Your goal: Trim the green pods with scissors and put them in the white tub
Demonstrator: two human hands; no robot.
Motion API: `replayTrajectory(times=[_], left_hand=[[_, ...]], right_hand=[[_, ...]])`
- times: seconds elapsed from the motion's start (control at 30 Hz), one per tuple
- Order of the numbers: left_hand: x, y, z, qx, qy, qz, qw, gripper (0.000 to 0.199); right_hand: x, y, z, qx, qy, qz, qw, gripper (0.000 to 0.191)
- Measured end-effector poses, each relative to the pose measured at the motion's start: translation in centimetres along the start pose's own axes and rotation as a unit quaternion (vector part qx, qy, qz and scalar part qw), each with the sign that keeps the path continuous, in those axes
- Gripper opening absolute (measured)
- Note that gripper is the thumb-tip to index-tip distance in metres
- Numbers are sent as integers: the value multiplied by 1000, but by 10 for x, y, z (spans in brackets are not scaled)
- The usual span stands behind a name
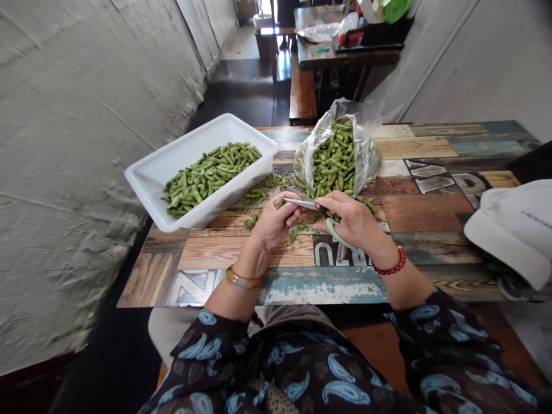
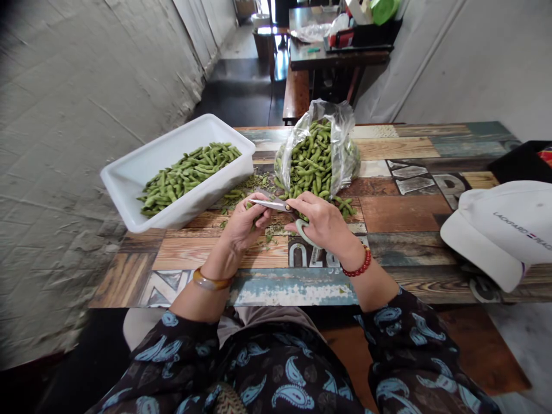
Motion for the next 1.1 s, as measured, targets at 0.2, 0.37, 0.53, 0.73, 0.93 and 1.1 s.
replayTrajectory(times=[0.2, 0.37, 0.53, 0.73, 0.93, 1.1], left_hand=[[-2, -1, -1, 4, -16, -10, 1000, 35], [-4, -1, -3, 7, -27, -15, 1000, 34], [0, -1, -1, 16, -12, -20, 1000, 31], [5, 2, -1, 23, 38, -11, 999, 29], [12, 58, -8, -90, 89, 118, 985, 14], [50, 158, 0, -274, 226, 273, 894, 10]], right_hand=[[-1, 0, -1, 16, 10, 26, 999, 38], [-2, 0, -1, 16, 10, 9, 1000, 34], [-1, 4, 1, -2, 30, -7, 1000, 35], [7, 15, 0, -15, 70, -20, 997, 35], [16, 9, -2, 16, 106, -10, 994, 37], [14, 4, -2, 12, 78, -11, 997, 35]])
Point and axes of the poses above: each hand's wrist, its own z-axis towards the middle knuckle, its own x-axis out of the back of the hand, y = z × x, the point moved 9 cm from there along z, towards the middle knuckle, and after that the axes turned 12 degrees about y, right-handed, at the moved point
